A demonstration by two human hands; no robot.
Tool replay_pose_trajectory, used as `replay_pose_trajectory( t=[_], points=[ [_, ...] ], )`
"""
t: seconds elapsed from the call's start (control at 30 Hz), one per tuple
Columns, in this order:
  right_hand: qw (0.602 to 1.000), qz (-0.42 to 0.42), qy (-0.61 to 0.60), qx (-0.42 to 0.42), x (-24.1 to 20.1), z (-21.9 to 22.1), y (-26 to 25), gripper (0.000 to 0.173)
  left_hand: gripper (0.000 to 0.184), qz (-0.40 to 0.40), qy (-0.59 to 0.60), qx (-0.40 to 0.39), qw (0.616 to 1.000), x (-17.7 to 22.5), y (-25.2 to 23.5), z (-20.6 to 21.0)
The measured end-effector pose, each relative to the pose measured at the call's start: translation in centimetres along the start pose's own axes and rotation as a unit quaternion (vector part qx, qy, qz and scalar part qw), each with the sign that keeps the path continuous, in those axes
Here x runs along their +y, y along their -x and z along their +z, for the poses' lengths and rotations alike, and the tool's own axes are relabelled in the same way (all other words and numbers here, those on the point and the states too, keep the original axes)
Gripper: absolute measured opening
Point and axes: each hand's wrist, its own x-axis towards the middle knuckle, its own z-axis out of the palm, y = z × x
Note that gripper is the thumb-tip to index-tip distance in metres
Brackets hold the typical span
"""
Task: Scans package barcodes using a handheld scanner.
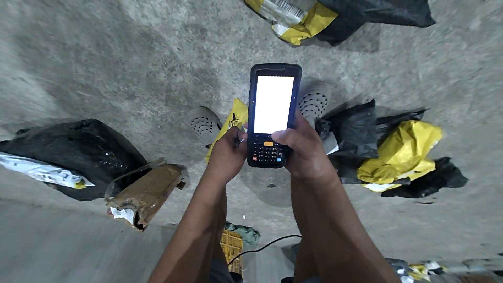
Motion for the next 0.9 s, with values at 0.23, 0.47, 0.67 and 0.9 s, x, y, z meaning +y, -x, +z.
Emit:
replay_pose_trajectory(
  t=[0.23,0.47,0.67,0.9],
  points=[
    [1.0,0.005,-0.003,-0.011,0.2,0.1,0.0,0.062,0.009,0.002,-0.013,0.005,1.0,-0.2,0.1,-0.3],
    [0.999,0.001,-0.014,-0.048,0.5,0.3,0.3,0.057,0.02,-0.069,-0.076,0.131,0.986,-5.9,2.1,-8.2],
    [1.0,0.015,0.004,-0.009,0.7,0.8,0.8,0.055,0.042,-0.161,-0.181,0.345,0.907,-18.3,13.5,-19.4],
    [0.997,0.026,-0.068,-0.023,0.3,1.5,0.8,0.065,0.052,-0.35,-0.324,0.421,0.772,-23.8,21.0,-29.5]
  ],
)
